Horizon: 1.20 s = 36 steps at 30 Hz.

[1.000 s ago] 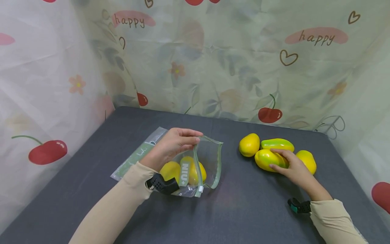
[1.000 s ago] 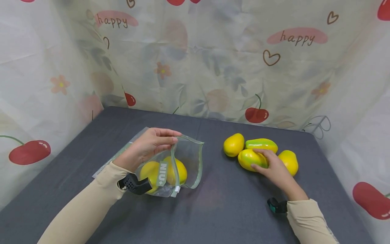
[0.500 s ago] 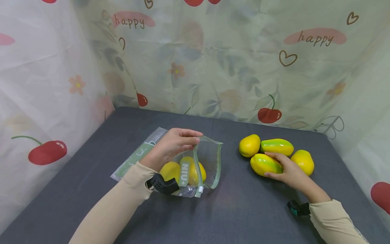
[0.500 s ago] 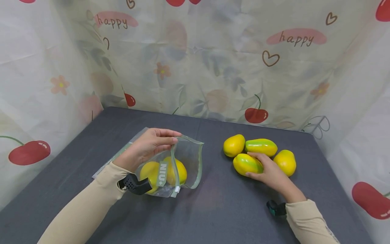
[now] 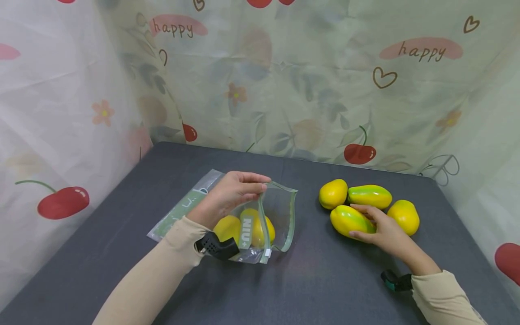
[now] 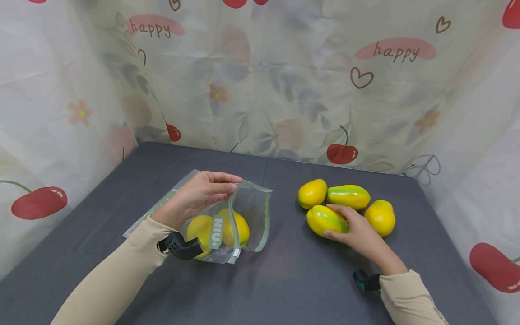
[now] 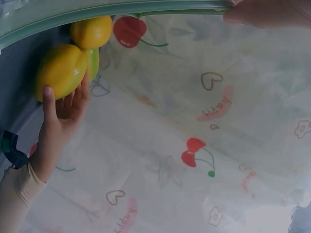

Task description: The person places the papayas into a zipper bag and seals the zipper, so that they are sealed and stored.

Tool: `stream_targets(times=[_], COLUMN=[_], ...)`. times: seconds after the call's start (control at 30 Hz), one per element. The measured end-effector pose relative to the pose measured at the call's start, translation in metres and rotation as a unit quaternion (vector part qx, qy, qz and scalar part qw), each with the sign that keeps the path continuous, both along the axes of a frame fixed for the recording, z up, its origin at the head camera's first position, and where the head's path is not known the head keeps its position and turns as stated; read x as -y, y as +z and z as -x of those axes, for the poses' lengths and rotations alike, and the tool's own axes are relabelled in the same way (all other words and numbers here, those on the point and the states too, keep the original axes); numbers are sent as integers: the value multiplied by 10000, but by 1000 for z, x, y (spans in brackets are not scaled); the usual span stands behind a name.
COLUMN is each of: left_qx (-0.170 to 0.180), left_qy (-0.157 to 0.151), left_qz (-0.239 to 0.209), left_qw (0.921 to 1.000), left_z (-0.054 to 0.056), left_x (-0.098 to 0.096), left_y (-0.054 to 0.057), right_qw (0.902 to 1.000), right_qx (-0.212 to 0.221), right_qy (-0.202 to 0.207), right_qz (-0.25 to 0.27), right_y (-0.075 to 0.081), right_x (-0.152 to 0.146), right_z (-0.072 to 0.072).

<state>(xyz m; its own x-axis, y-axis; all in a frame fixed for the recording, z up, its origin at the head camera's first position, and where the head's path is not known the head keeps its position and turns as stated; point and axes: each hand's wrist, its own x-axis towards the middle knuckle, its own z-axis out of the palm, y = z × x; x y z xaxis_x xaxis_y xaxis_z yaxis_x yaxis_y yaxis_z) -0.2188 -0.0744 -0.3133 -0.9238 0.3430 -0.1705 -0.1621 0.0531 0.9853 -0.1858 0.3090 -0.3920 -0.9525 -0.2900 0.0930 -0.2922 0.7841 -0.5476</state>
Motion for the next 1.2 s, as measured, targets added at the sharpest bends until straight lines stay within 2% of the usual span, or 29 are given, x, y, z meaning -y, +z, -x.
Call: stream_targets(times=[0.37,0.63,0.83,1.2], left_qx=[-16,-23,-24,-41], left_qy=[-18,-46,-64,-97], left_qz=[-25,17,39,49], left_qw=[10000,10000,10000,9999], left_z=[-1,-1,0,-1], left_x=[-1,-1,-1,-1], left_y=[0,0,1,2], right_qw=[9990,9938,9888,9816], right_qx=[-370,-1091,-1475,-1840], right_qy=[-1,1,48,417], right_qz=[257,216,234,294], right_y=[12,19,23,18], right_x=[17,32,42,65], right_z=[-7,-14,-20,-28])
